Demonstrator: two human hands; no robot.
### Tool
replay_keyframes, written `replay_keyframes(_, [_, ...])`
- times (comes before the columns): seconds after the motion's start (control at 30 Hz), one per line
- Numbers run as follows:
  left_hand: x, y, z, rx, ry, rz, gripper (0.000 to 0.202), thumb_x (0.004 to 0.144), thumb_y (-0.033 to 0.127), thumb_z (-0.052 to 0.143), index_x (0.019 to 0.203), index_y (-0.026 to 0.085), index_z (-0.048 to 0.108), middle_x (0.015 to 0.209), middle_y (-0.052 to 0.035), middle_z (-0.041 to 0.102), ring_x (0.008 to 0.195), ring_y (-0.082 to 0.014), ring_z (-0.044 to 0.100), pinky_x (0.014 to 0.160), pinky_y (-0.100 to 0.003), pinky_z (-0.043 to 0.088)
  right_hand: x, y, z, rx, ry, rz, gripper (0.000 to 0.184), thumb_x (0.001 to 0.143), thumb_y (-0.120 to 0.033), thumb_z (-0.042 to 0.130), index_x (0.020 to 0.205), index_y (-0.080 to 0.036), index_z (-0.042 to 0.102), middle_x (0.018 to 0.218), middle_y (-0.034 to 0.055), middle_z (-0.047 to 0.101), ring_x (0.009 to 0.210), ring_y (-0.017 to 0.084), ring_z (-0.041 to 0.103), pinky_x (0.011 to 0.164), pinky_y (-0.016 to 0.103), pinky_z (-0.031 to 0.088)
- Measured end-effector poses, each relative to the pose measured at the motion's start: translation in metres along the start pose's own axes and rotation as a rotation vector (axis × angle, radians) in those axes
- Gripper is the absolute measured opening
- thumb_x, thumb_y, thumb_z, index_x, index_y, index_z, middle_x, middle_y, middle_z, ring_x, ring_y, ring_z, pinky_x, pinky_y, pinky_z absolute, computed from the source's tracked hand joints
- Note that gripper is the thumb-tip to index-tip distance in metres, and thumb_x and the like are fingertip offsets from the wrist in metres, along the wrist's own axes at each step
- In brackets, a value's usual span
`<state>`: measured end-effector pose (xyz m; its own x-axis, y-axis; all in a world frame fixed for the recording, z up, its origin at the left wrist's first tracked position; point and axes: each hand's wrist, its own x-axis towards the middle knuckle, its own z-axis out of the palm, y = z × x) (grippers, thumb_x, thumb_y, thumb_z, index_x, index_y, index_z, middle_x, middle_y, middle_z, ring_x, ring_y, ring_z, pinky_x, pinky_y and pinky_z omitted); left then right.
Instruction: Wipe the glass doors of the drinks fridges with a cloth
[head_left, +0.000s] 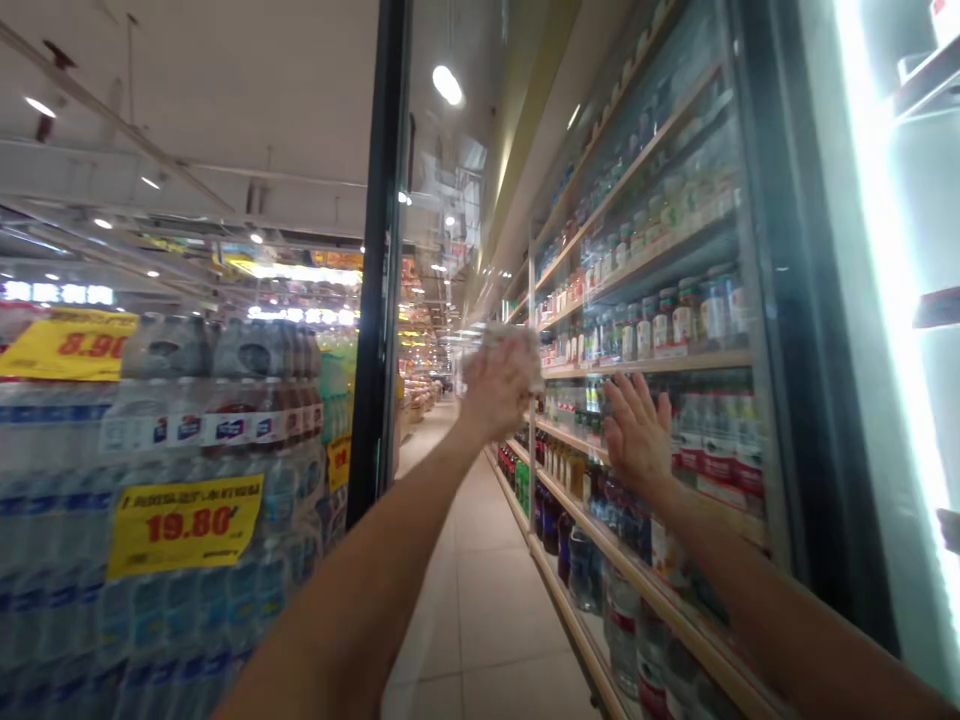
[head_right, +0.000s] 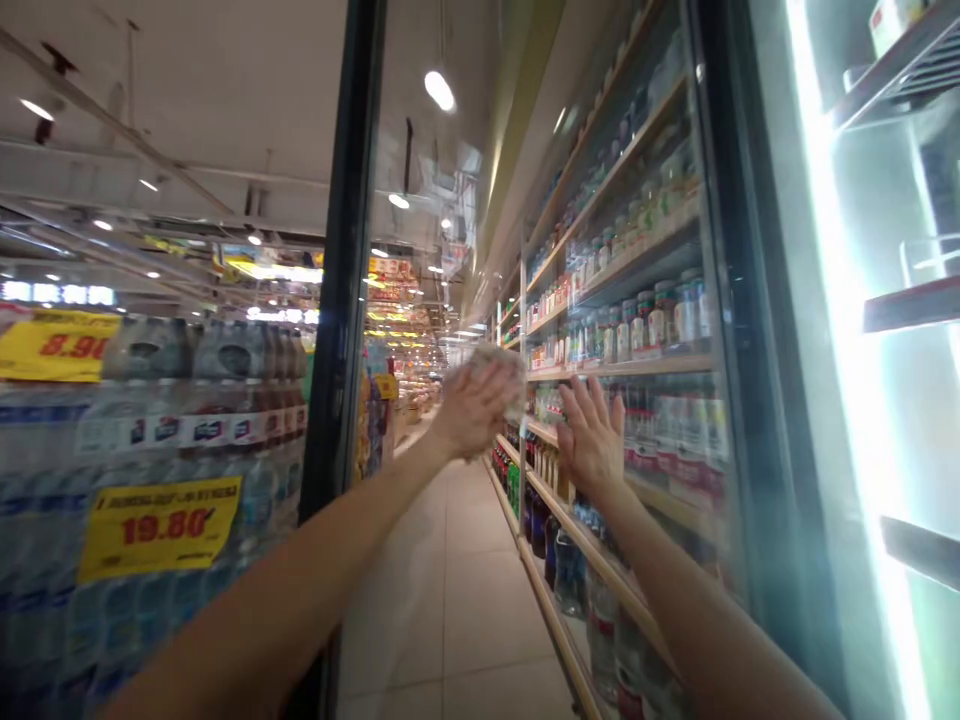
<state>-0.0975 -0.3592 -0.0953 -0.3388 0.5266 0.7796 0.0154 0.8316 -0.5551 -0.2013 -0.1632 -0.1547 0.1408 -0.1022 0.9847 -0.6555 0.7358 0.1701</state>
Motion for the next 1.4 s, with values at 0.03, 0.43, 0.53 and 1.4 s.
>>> replay_keyframes(0.03, [0.0, -0.015, -0.007, 0.029, 0.052, -0.179, 0.049, 0.088, 0.038, 0.041, 0.135, 0.024, 0.04, 0.149, -0.0054, 0.029, 0.14, -0.0244, 0.017, 0.113, -0.051, 0.01, 0.0, 0.0, 0.0, 0.002, -0.001, 0.002, 0.05, 0.091, -0.031, 0.03, 0.141, -0.023, 0.031, 0.142, 0.0081, 0.041, 0.138, 0.021, 0.024, 0.111, 0.049, 0.015])
replay_keyframes(0.43, [-0.045, -0.003, -0.007, 0.039, -0.039, 0.096, 0.047, 0.088, 0.035, 0.041, 0.134, 0.028, 0.04, 0.146, -0.0028, 0.037, 0.139, -0.0206, 0.023, 0.114, -0.047, 0.01, -0.002, 0.002, 0.002, 0.007, 0.013, -0.007, 0.052, 0.091, -0.033, 0.031, 0.142, -0.021, 0.029, 0.142, 0.0093, 0.041, 0.137, 0.021, 0.026, 0.111, 0.047, 0.015])
replay_keyframes(0.53, [-0.067, -0.034, -0.02, 0.167, 0.09, -0.43, 0.05, 0.089, 0.035, 0.039, 0.136, 0.02, 0.039, 0.148, -0.0112, 0.03, 0.14, -0.0277, 0.018, 0.111, -0.053, 0.011, -0.002, 0.002, 0.003, 0.0, 0.027, -0.007, 0.051, 0.091, -0.033, 0.031, 0.141, -0.02, 0.032, 0.142, 0.0098, 0.041, 0.137, 0.022, 0.027, 0.111, 0.047, 0.015])
replay_keyframes(1.4, [-0.141, -0.005, -0.007, 0.246, 0.088, -0.19, 0.052, 0.087, 0.041, 0.042, 0.135, 0.022, 0.041, 0.144, -0.009, 0.039, 0.139, -0.0258, 0.021, 0.112, -0.049, 0.004, -0.015, 0.006, -0.005, 0.034, -0.006, -0.088, 0.057, 0.091, -0.029, 0.037, 0.145, -0.027, 0.019, 0.144, 0.0085, 0.038, 0.136, 0.023, 0.029, 0.111, 0.049, 0.017])
